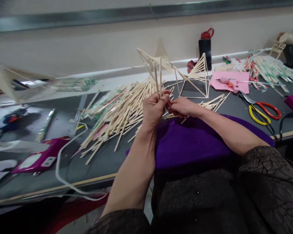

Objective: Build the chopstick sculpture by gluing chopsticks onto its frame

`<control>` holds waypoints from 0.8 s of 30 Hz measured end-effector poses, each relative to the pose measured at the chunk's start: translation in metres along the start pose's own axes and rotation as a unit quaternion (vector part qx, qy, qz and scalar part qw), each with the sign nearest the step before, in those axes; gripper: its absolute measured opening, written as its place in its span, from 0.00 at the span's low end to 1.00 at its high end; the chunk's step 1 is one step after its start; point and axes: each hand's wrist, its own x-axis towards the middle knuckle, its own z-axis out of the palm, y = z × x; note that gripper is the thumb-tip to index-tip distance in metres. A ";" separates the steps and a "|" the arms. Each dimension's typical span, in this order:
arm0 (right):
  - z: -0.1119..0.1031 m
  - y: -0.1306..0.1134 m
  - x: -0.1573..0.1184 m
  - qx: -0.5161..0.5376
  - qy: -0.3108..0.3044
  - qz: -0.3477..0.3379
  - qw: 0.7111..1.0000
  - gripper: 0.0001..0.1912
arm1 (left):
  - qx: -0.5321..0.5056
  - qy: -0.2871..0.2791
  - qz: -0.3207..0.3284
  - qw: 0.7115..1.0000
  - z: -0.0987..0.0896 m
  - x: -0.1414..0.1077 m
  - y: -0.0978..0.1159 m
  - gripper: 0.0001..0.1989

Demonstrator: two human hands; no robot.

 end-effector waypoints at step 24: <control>0.010 0.002 0.005 0.055 0.055 -0.041 0.996 0.15 | -0.071 0.065 -0.061 0.993 0.002 -0.002 0.019 0.06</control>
